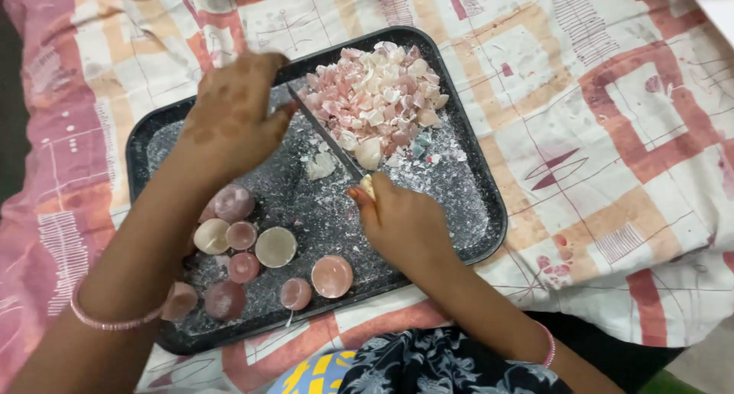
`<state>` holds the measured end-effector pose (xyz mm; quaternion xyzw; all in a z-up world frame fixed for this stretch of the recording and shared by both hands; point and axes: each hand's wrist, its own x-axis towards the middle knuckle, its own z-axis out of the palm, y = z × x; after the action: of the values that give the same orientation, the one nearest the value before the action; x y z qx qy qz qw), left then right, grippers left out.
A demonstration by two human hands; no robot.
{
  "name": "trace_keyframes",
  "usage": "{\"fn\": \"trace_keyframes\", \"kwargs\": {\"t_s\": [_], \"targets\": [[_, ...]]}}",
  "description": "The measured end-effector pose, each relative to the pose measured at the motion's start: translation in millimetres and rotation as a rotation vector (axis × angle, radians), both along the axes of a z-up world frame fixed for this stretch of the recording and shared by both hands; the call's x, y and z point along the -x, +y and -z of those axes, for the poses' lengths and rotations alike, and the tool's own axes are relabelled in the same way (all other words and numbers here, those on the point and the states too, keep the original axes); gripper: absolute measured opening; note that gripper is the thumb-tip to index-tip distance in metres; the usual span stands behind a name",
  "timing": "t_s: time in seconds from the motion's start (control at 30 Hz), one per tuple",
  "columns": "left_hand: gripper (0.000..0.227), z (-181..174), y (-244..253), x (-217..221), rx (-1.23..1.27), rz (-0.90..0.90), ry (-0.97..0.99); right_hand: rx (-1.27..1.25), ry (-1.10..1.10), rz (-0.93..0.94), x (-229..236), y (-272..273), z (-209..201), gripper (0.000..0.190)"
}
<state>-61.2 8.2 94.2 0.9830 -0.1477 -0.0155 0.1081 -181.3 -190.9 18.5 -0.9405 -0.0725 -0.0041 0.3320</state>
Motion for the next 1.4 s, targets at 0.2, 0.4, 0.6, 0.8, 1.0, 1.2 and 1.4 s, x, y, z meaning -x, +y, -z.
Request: {"fn": "trace_keyframes", "kwargs": {"t_s": [0.2,0.4,0.6,0.8,1.0,1.2,1.4], "targets": [[0.071,-4,15,57,0.133,0.075,0.085,-0.031,-0.021,0.005,0,-1,6,0.03],[0.059,21,20,59,0.133,0.298,0.092,-0.011,0.089,0.051,-2,-4,-2,0.033],[0.056,21,6,45,0.131,0.376,0.181,-0.02,0.085,0.07,-1,-3,0,0.034],[0.039,24,4,31,0.042,0.395,0.203,-0.043,0.089,0.057,-1,-2,-1,0.035],[0.037,40,3,43,0.089,0.255,0.129,-0.036,0.111,0.054,2,-3,-7,0.037],[0.04,49,-10,61,0.35,-0.136,0.219,0.155,0.298,-0.019,15,0,-17,0.032],[0.04,69,-8,63,0.448,-0.189,0.21,0.178,0.327,-0.006,15,3,-20,0.032]]}}
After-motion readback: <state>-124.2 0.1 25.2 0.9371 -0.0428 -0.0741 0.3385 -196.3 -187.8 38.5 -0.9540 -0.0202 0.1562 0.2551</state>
